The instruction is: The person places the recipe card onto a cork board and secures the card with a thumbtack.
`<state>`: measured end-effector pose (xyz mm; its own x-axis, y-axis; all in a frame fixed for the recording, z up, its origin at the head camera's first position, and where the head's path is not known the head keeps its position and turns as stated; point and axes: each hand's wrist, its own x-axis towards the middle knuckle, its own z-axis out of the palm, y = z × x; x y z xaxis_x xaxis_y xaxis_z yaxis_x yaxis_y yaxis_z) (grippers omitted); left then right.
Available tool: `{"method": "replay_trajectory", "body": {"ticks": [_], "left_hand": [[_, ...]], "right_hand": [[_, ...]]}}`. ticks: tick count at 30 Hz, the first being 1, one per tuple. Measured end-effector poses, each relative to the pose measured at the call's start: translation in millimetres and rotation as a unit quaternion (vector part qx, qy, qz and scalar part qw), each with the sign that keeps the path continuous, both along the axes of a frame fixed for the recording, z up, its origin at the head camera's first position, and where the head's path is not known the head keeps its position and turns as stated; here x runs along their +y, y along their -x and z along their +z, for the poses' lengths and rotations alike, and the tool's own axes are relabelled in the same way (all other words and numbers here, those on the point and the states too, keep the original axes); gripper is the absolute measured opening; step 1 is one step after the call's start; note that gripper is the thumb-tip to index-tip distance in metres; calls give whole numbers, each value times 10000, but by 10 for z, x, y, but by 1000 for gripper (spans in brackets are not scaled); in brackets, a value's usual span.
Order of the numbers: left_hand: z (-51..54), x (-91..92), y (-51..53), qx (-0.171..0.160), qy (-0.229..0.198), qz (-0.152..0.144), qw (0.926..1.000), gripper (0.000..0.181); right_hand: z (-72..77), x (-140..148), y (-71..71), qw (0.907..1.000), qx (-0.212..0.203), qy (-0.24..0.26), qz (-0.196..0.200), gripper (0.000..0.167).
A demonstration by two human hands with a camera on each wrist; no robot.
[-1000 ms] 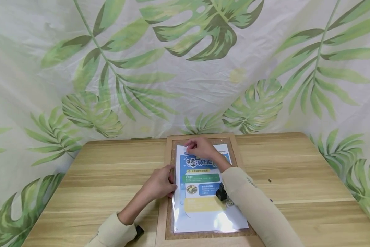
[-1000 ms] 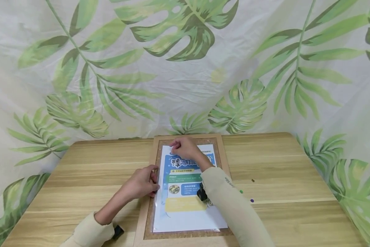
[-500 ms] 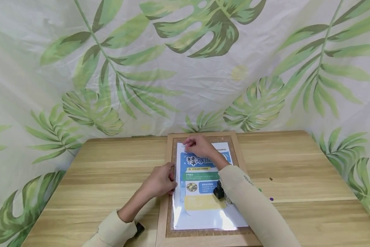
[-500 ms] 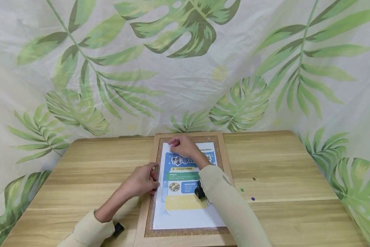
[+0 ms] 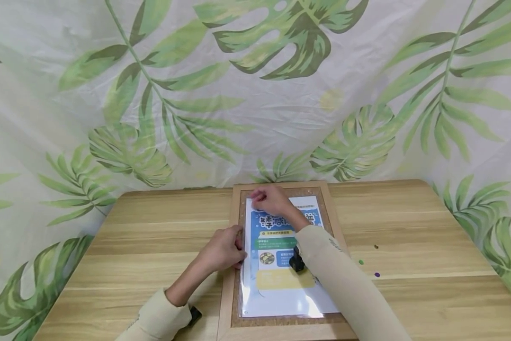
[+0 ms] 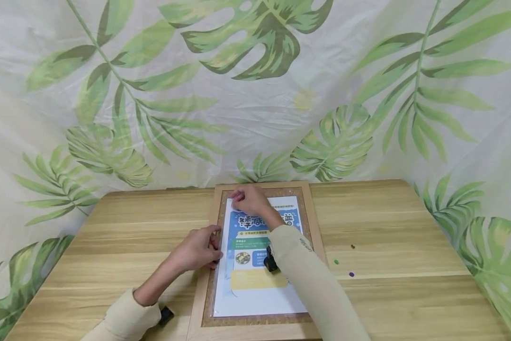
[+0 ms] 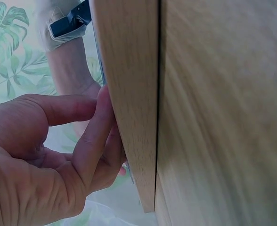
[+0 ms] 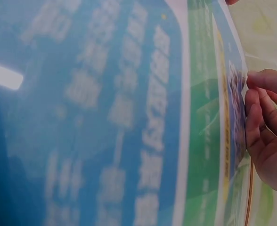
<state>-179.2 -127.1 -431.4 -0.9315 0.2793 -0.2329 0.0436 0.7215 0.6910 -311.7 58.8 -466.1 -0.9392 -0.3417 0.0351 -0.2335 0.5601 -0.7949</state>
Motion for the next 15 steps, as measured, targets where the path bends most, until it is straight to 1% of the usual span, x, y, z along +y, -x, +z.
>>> {"method": "replay_trajectory", "body": {"ticks": [5, 11, 13, 15], "left_hand": [[-18, -19, 7, -54, -121, -11, 9999, 70], [-31, -52, 18, -227, -383, 127, 9989, 66], [-32, -64, 26, -225, -459, 128, 9986, 63], [-31, -76, 30, -144, -522, 104, 9985, 58]], "right_hand": [[-26, -33, 31, 9999, 21, -38, -91, 21], [-43, -47, 38, 9997, -141, 9, -215, 20], [-43, -52, 39, 9995, -176, 35, -251, 20], [-41, -56, 39, 9994, -181, 47, -282, 19]]}}
